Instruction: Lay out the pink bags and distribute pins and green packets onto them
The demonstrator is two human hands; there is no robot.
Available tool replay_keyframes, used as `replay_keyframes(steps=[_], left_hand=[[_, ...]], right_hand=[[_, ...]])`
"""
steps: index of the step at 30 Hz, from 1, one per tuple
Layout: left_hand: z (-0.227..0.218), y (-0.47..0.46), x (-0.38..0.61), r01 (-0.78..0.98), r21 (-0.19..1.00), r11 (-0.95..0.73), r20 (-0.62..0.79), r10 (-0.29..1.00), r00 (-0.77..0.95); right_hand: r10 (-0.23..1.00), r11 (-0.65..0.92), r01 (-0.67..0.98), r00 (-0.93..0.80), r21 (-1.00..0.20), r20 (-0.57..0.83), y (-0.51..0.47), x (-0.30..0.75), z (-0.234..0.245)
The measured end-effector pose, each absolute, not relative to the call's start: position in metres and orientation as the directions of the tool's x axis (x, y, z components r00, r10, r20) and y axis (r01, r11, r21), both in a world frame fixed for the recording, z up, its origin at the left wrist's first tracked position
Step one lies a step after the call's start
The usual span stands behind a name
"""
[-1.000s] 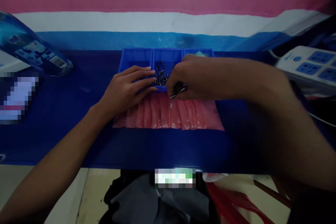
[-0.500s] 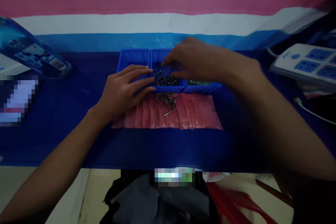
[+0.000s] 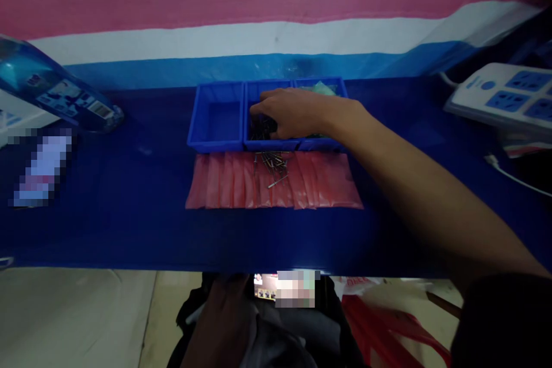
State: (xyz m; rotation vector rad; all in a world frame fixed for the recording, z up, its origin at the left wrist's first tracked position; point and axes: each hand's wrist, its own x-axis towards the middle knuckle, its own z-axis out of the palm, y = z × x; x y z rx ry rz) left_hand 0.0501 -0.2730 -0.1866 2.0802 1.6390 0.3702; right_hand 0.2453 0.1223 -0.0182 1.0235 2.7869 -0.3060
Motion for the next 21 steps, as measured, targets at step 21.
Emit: replay_keyframes(steps=[21], left_hand=[[-0.206, -0.241, 0.031, 0.755, 0.652, 0.076, -0.469, 0.822, 0.323]], right_hand=[[0.6, 0.765, 0.63, -0.772, -0.131, -0.212, 0.125, 0.241, -0.025]])
